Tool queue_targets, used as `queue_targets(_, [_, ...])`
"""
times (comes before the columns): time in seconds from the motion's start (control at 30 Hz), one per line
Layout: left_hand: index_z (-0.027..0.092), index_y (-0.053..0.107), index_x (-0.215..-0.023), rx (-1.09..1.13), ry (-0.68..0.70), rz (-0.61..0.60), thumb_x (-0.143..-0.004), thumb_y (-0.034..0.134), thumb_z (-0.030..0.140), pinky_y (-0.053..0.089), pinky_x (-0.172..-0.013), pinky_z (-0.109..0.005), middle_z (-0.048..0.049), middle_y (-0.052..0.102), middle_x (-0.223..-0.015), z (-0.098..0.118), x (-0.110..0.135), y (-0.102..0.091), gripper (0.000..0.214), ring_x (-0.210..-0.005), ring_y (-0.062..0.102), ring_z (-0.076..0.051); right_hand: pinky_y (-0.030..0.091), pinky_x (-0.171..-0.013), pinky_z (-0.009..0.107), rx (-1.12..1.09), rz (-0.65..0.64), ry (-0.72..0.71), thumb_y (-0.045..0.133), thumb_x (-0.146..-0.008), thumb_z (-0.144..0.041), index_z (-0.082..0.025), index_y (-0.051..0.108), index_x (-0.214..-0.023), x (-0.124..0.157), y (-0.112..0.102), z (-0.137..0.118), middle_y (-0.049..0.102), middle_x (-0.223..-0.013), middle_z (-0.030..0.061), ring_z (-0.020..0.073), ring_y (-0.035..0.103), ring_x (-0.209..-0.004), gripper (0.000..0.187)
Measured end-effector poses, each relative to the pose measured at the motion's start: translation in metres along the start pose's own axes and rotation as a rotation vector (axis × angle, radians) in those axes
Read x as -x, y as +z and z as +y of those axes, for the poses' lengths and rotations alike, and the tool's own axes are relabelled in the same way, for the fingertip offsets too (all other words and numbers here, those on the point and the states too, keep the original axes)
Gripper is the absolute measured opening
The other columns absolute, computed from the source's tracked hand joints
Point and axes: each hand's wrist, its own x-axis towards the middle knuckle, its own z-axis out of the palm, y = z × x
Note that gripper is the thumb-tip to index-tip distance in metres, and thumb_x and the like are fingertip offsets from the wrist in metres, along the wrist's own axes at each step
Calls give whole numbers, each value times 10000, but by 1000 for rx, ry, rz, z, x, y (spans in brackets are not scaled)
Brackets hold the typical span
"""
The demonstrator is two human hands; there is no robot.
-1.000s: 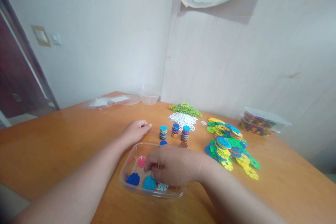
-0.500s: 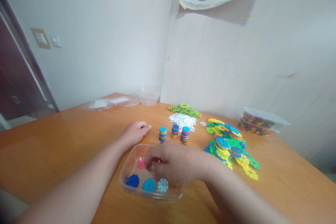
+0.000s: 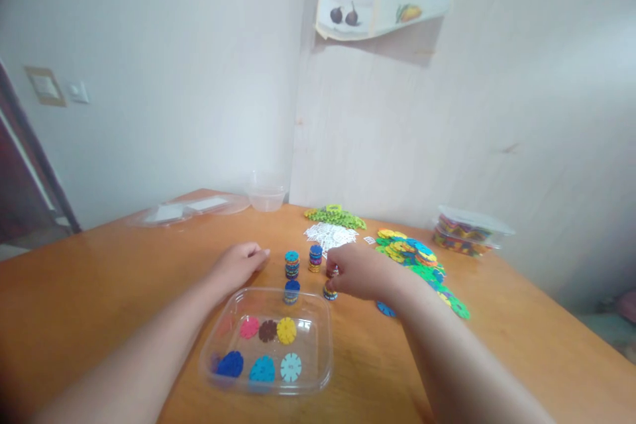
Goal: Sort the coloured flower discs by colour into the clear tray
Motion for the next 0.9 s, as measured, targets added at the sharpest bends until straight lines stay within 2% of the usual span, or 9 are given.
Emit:
queue_targets(0.13, [193,573,-655,-5,-2,5,-830,443,593,261,-526,-248,-2,615,-622,0,0,0,455,-596,520,-149,368,-611,254,56,-82,-3,628,-760,-354,-266,694,-993,-3,7,0,700,-927,27,179,614,-803,258])
queue_targets(0.23, [192,577,-656,-15,-2,8,-831,441,592,267,-530,-249,-2,618,-621,1,1,-1,458,-593,521,-149,353,-584,250,64,-113,-5,620,-762,-351,-240,690,-965,-4,8,0,701,-906,33,180,620,-785,242])
queue_targets(0.4, [193,579,-660,-13,7,3,-835,438,585,278,-533,-246,0,618,-623,1,1,-1,452,-598,525,-149,337,-555,251,50,-123,-32,615,-746,-315,-208,689,-872,-6,11,0,704,-860,38,185,624,-757,181])
queue_targets(0.7, [193,582,-656,-13,-1,10,-834,445,571,267,-524,-248,0,619,-620,2,1,-1,440,-596,530,-147,357,-587,253,48,-116,-35,619,-750,-305,-221,695,-962,-8,15,1,709,-896,44,187,627,-780,241])
queue_targets(0.9, [192,584,-668,-17,0,1,-835,443,579,267,-529,-249,-4,619,-633,3,1,-2,445,-610,530,-150,348,-566,249,77,-114,-39,598,-748,-279,-224,702,-912,-9,19,3,713,-871,35,175,623,-744,202])
